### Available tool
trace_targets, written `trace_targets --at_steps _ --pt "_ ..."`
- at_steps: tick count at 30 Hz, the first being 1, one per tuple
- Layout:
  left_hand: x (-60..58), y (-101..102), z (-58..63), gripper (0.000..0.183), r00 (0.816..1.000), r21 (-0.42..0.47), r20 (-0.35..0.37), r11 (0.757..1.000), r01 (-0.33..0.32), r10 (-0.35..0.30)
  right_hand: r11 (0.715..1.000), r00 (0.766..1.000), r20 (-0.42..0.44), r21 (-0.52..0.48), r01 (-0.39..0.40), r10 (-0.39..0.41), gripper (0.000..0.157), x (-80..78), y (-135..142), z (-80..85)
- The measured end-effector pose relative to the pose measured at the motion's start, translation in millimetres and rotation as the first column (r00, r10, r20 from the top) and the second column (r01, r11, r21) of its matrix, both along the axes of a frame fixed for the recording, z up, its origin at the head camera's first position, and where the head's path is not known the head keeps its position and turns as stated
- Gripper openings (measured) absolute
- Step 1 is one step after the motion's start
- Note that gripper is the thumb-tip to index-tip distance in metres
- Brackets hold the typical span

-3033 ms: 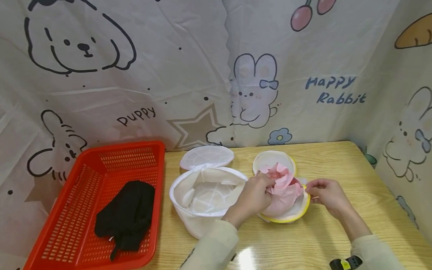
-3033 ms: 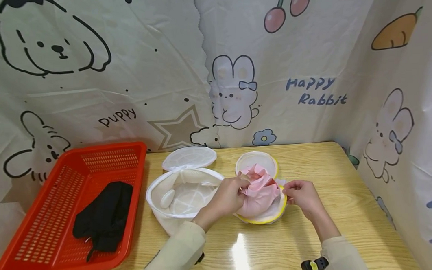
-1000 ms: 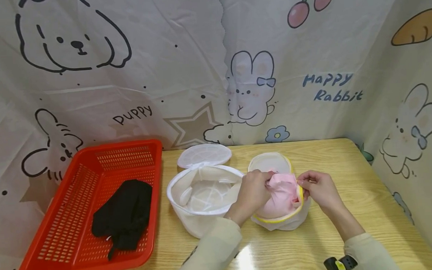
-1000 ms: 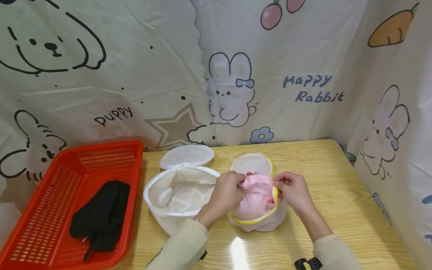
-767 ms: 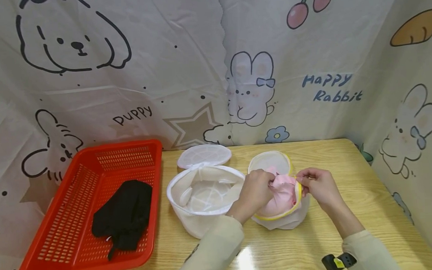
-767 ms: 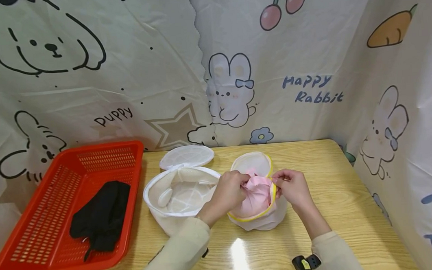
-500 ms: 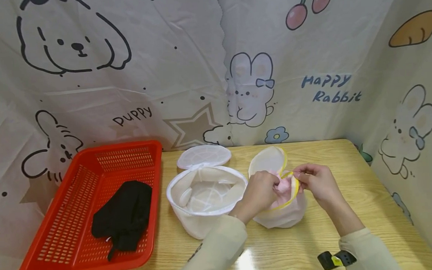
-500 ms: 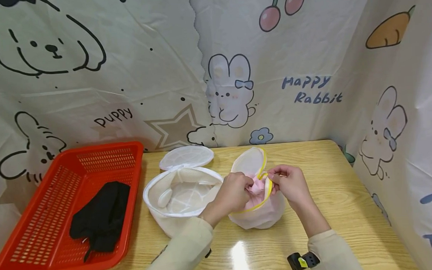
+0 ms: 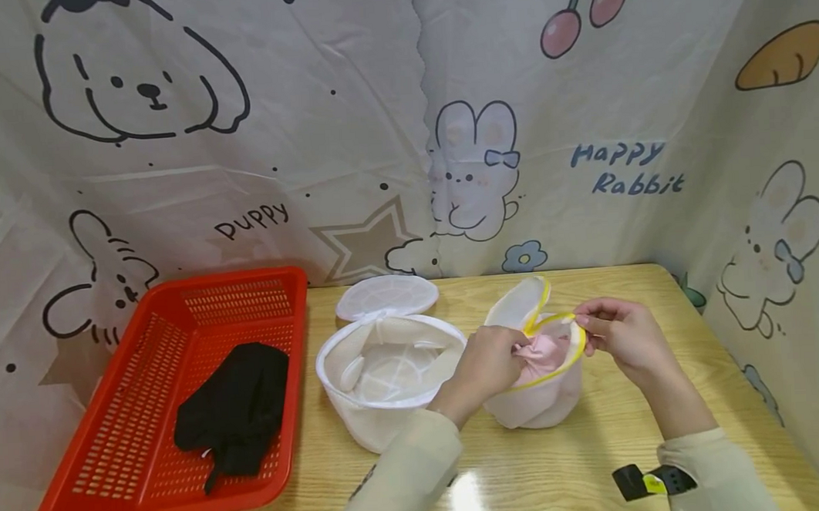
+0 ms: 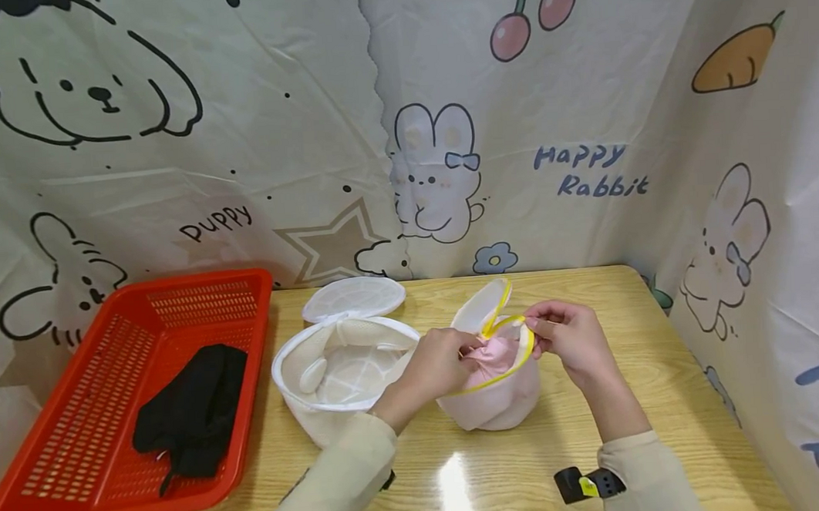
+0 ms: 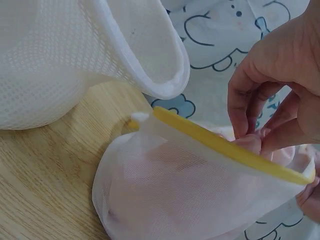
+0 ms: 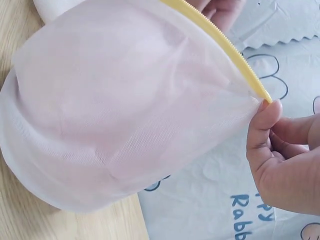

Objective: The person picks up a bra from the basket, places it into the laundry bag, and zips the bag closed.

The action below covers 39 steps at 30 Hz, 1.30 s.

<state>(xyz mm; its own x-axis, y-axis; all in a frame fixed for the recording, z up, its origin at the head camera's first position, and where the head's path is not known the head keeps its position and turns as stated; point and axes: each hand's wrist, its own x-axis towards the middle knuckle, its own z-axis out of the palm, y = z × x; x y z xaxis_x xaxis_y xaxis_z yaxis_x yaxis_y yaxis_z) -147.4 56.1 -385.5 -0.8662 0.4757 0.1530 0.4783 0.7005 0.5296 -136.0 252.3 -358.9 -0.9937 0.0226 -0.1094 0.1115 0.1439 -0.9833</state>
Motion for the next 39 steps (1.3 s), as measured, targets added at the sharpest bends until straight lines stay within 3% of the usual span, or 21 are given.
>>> trace_targets --at_steps 4,11,17,23,26,28,33,39 --pt "-2.2 -7 0.6 0.011 0.994 0.060 0.101 0.997 -0.052 0.046 0.999 1.000 0.006 -0.050 -0.010 0.010 0.009 0.9 11 -4.8" --pt "-6.0 -15 -10.0 0.010 0.962 0.015 0.196 0.981 -0.195 0.189 0.991 0.999 0.022 -0.127 -0.030 0.033 0.019 4.7 27 -13.7" --pt "-6.3 -16 -17.7 0.013 0.945 -0.077 0.224 0.971 -0.227 0.239 0.994 0.999 0.032 -0.103 -0.029 0.032 0.016 6.4 33 -19.3" --pt "-5.6 -15 -23.4 0.015 0.934 -0.074 0.255 0.969 -0.237 0.248 0.995 0.999 0.042 -0.091 -0.028 0.032 0.014 8.2 36 -22.1" --pt "-4.5 -14 -25.2 0.020 0.935 -0.034 0.256 0.969 -0.246 0.246 0.999 0.999 0.018 0.021 -0.029 0.029 0.007 9.8 36 -22.2" --pt "-3.4 -14 -25.7 0.020 0.938 -0.011 0.245 0.968 -0.250 0.245 0.990 1.000 -0.006 0.141 -0.028 0.030 0.013 11.8 34 -21.3" --pt "-3.1 -12 -25.2 0.016 0.954 0.013 0.191 0.971 -0.239 0.233 0.913 0.995 -0.053 0.404 -0.058 0.086 0.020 15.2 26 -17.7" --pt "-3.6 -10 -22.7 0.016 0.963 0.039 0.169 0.975 -0.218 0.208 0.833 0.985 -0.113 0.552 -0.049 0.133 0.012 12.6 13 -12.7"
